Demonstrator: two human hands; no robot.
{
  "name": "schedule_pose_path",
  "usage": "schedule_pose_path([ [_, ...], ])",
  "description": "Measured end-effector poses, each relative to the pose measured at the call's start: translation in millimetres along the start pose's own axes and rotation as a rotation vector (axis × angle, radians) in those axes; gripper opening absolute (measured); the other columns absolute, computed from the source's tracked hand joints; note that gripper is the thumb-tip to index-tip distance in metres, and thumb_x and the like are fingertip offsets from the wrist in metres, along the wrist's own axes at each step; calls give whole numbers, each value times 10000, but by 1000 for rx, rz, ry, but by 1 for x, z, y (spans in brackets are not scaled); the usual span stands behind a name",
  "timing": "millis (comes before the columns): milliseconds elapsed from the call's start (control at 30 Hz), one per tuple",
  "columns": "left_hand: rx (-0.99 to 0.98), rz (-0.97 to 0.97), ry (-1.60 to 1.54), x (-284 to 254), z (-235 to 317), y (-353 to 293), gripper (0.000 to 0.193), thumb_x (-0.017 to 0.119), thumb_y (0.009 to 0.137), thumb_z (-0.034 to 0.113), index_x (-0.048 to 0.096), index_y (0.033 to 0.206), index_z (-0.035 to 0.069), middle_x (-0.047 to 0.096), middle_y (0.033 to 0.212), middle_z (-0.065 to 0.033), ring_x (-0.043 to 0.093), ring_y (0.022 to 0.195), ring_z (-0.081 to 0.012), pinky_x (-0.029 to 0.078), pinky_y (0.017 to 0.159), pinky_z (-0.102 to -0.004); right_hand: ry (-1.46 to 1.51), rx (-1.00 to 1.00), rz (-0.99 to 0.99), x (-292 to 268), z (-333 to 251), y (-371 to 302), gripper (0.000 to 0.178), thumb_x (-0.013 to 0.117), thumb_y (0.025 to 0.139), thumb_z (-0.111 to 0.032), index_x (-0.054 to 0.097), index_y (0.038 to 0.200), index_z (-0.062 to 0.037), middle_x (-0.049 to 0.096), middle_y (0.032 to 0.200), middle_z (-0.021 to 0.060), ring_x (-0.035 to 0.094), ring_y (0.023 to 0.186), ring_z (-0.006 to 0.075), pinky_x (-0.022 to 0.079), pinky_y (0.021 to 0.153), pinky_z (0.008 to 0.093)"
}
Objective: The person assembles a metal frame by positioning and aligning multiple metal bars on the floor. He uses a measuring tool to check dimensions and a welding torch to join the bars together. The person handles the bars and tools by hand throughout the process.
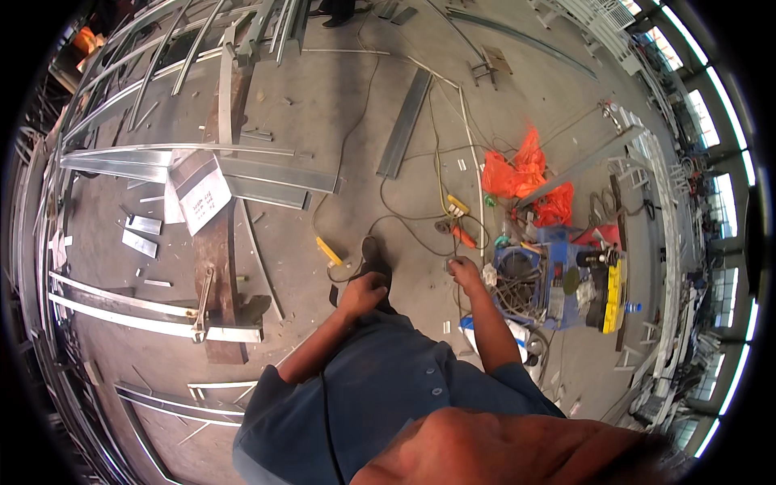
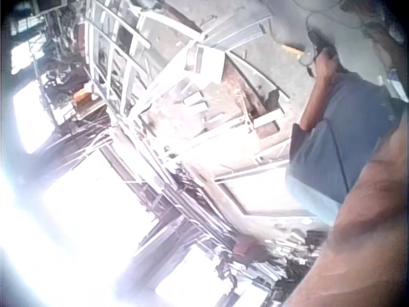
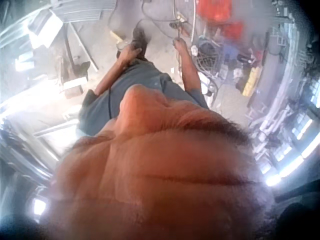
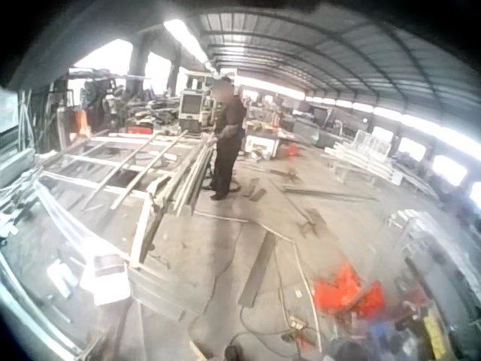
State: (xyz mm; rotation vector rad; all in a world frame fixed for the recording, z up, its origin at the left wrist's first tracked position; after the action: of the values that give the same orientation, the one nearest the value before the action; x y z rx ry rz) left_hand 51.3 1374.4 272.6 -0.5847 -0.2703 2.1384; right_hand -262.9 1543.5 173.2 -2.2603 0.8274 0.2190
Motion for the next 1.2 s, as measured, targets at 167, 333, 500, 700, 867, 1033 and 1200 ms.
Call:
schedule_pose_path([
  [167,-60,95,22,-25,47,105,423,658,843,270,645,1200,44,709,1050,-205,672,1027,-359,520,895,-419,-168,3,-225,14,-53,97,311,647,901,-261,666,1068,1,628,811,45,608,713,142,473,571,279],
  [333,-44,216,-32,-69,100,182,419,642,859,252,638,1210,23,723,1047,-195,684,1027,-352,525,908,-418,-385,-108,-220,-6,-86,190,243,641,888,-258,684,943,-25,616,726,48,572,592,150,453,524,304],
  [500,-123,271,-90,-95,117,229,425,643,862,247,631,1220,19,723,1066,-195,688,1028,-343,529,905,-402,-485,52,-193,-18,-121,269,314,617,881,-306,694,870,-3,613,658,70,563,553,163,434,508,334],
  [700,-229,289,-144,-99,124,309,450,644,855,261,626,1233,16,718,1076,-198,684,1040,-338,522,914,-394,-554,-170,-214,13,-179,354,334,667,862,-304,713,978,6,676,736,121,650,661,239,502,641,389],
  [867,-332,285,-88,-97,117,409,426,633,862,250,633,1222,22,717,1067,-199,684,1023,-346,523,904,-407,-532,-287,-335,51,-209,444,333,670,863,-288,704,1026,0,713,934,188,685,914,334,521,806,419],
  [1033,-421,308,-59,-103,103,515,429,622,868,245,617,1237,27,711,1066,-206,670,1037,-370,517,909,-422,-573,-310,-396,79,-227,542,338,664,876,-310,687,1070,-34,705,1011,197,661,982,394,521,857,459],
  [1200,-432,344,131,-136,28,621,418,635,857,235,616,1222,32,703,1067,-206,663,1025,-393,523,887,-442,-520,-258,-372,113,-219,641,323,659,876,-289,682,1066,-29,700,1012,206,661,982,388,524,845,465],
])
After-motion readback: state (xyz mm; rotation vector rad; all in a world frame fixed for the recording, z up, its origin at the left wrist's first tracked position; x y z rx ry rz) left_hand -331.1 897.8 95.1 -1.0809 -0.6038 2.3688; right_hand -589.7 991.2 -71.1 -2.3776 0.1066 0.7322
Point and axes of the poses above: each hand's wrist, its own y-axis towards the middle knuckle, its own x-axis out of the palm, z = x × y, the point moved 4 cm from there along y, towards the middle knuckle
